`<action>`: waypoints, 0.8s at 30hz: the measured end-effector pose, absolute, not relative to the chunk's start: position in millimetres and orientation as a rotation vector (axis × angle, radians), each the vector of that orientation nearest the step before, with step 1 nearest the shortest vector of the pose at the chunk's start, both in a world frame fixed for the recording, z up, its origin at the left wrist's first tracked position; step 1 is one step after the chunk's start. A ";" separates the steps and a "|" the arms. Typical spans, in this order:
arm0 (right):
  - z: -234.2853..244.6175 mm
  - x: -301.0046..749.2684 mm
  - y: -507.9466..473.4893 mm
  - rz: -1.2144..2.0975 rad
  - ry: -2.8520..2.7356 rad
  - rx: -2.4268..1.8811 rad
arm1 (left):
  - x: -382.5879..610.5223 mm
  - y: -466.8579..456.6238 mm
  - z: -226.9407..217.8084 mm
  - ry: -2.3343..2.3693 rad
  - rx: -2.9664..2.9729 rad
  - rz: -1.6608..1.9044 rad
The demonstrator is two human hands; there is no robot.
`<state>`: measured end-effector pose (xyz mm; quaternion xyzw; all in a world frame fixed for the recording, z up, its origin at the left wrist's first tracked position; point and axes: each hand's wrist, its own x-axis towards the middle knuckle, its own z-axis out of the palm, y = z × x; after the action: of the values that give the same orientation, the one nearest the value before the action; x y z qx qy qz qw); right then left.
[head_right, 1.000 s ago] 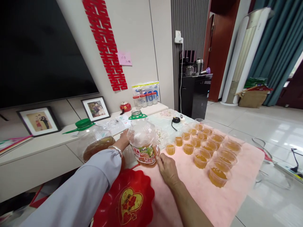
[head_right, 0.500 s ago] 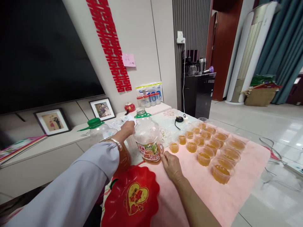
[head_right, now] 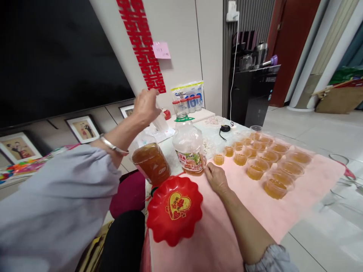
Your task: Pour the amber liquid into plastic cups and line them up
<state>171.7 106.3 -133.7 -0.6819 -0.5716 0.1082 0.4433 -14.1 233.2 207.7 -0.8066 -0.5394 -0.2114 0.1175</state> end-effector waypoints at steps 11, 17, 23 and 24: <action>-105.0 153.8 88.0 0.594 -1.554 -1.504 | -122.3 117.1 203.7 -1.001 -2.364 -0.911; -94.4 140.1 81.0 0.863 -1.680 -1.379 | -151.5 106.6 127.2 -0.871 -2.549 -0.940; -84.4 140.8 76.7 1.097 -1.687 -1.281 | -146.5 115.2 96.5 -0.914 -2.526 -0.854; -83.8 141.9 76.0 1.135 -1.682 -1.275 | -144.5 116.2 93.6 -0.888 -2.517 -0.856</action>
<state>141.9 76.0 -83.8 -0.4954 -0.6536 0.4413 0.3642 -144.5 116.2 93.6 -0.8853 -0.3121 -0.3009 0.1685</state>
